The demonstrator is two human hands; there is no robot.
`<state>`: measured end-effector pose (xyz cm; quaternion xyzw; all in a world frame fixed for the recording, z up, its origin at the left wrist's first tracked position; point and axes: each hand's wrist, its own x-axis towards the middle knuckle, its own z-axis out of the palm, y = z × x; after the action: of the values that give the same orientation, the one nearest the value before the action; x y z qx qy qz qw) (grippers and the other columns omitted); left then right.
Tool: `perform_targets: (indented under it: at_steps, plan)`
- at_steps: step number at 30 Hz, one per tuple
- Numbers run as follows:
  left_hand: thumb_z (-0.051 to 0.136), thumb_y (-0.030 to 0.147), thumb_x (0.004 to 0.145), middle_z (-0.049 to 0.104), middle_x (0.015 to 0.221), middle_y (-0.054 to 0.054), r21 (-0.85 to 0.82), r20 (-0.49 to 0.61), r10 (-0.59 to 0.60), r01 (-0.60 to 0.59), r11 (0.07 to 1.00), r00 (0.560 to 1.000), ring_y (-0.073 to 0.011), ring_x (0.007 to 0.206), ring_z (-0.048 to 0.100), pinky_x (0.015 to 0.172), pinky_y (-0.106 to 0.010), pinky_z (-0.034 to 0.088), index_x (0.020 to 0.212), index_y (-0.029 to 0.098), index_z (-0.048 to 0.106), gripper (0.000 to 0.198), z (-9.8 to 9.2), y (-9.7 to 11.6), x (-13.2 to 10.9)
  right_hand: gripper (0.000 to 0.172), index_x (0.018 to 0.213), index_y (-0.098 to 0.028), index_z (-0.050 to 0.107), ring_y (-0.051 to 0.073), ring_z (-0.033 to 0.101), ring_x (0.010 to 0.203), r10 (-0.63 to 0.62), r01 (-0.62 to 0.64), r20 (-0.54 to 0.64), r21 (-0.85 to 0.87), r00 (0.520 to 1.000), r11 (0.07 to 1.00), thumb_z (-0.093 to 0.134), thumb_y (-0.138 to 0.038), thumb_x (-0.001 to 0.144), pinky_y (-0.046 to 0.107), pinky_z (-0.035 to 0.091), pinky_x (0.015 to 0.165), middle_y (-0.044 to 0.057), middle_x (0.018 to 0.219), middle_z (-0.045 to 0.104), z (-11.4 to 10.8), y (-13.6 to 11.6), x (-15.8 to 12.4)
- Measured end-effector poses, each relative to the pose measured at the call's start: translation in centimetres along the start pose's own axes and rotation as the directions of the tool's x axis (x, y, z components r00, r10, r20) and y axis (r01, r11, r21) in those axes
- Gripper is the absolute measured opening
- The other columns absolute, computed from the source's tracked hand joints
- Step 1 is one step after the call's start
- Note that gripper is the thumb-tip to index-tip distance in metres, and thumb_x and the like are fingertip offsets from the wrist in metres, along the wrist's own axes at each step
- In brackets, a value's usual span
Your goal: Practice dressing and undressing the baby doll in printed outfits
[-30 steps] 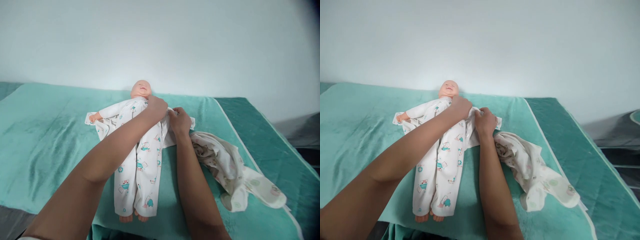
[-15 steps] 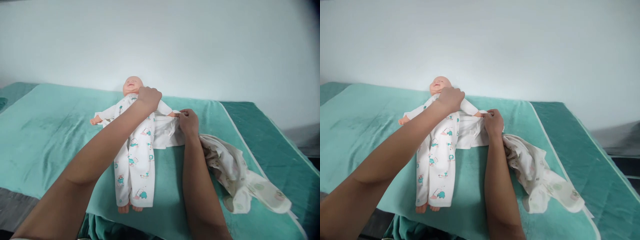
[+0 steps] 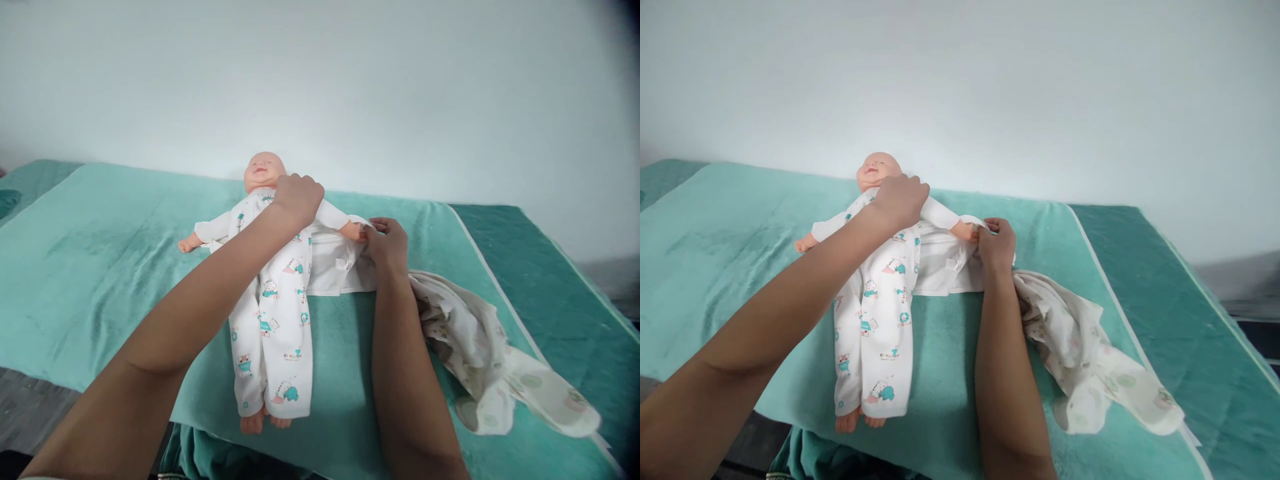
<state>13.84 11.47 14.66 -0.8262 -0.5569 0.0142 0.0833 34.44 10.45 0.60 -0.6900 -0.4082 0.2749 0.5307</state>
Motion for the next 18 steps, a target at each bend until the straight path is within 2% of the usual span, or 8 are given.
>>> perform_targets:
  at_steps: [3,6,10,13,15,17,18]
  plan:
    - [0.066,0.001,0.077,0.07,0.112,-0.017,-0.02,0.037,-0.001,0.002,1.0,0.999,-0.033,0.11,0.065,0.083,-0.04,0.046,0.113,0.013,0.072,0.038,0.2,0.6,0.1,0.028,0.088,-0.02,0.066,0.013,0.061,0.07,0.069,-0.067,-0.002,0.222,0.998,0.973,0.064,-0.013,0.061,0.024,0.048,0.061,-0.001,0.082,0.068,0.2,-0.2,0.3]
    - [0.064,0.002,0.08,0.069,0.114,-0.018,-0.047,0.071,0.002,0.001,0.999,0.998,-0.032,0.113,0.063,0.087,-0.041,0.046,0.115,0.012,0.072,0.037,0.8,1.2,0.4,0.026,0.083,-0.019,0.064,0.01,0.062,0.069,0.132,-0.118,0.004,0.479,0.991,0.87,0.059,-0.009,0.06,0.019,0.047,0.057,0.0,0.082,0.069,0.1,-0.7,0.3]
    - [0.064,0.006,0.082,0.068,0.12,-0.018,-0.071,0.116,0.019,-0.011,0.997,0.993,-0.0317,0.118,0.061,0.093,-0.042,0.045,0.12,0.013,0.071,0.039,1.9,2.3,1.0,0.021,0.083,-0.02,0.063,0.011,0.064,0.069,0.208,-0.159,-0.005,0.626,0.978,0.764,0.064,-0.013,0.064,0.018,0.049,0.054,-0.001,0.08,0.069,-0.3,-1.4,0.2]
    - [0.062,0.009,0.085,0.066,0.126,-0.019,-0.071,0.156,0.028,-0.017,0.997,0.987,-0.0331,0.122,0.059,0.097,-0.045,0.044,0.123,0.013,0.07,0.039,2.4,3.2,1.1,0.02,0.087,-0.021,0.061,0.012,0.067,0.078,0.188,-0.145,-0.004,0.62,0.982,0.771,0.065,-0.017,0.068,0.019,0.051,0.059,0.0,0.089,0.071,-0.2,-1.4,0.1]
    - [0.061,0.011,0.088,0.065,0.131,-0.02,-0.077,0.189,0.039,-0.025,0.997,0.981,-0.0347,0.125,0.058,0.1,-0.047,0.043,0.125,0.011,0.069,0.038,2.5,3.8,0.9,0.018,0.09,-0.022,0.059,0.013,0.068,0.086,0.121,-0.068,-0.064,0.532,0.991,0.844,0.063,-0.021,0.072,0.023,0.054,0.069,0.0,0.096,0.071,0.2,-1.4,-0.1]
    - [0.06,0.011,0.088,0.064,0.133,-0.021,-0.089,0.197,0.047,-0.03,0.996,0.979,-0.0361,0.128,0.057,0.103,-0.048,0.042,0.126,0.009,0.068,0.039,2.5,4.1,0.3,0.017,0.094,-0.023,0.059,0.015,0.067,0.095,-0.056,0.101,-0.135,0.351,0.989,0.931,0.061,-0.025,0.077,0.032,0.055,0.087,0.001,0.1,0.07,0.9,-1.6,-0.8]
    - [0.06,0.011,0.088,0.064,0.134,-0.021,-0.099,0.175,0.051,-0.034,0.994,0.983,-0.0365,0.128,0.057,0.105,-0.05,0.041,0.127,0.009,0.068,0.039,2.5,4.2,-0.2,0.018,0.097,-0.024,0.059,0.017,0.067,0.099,-0.167,0.197,-0.135,0.251,0.977,0.948,0.06,-0.026,0.079,0.036,0.053,0.095,0.002,0.102,0.07,1.3,-1.8,-1.2]
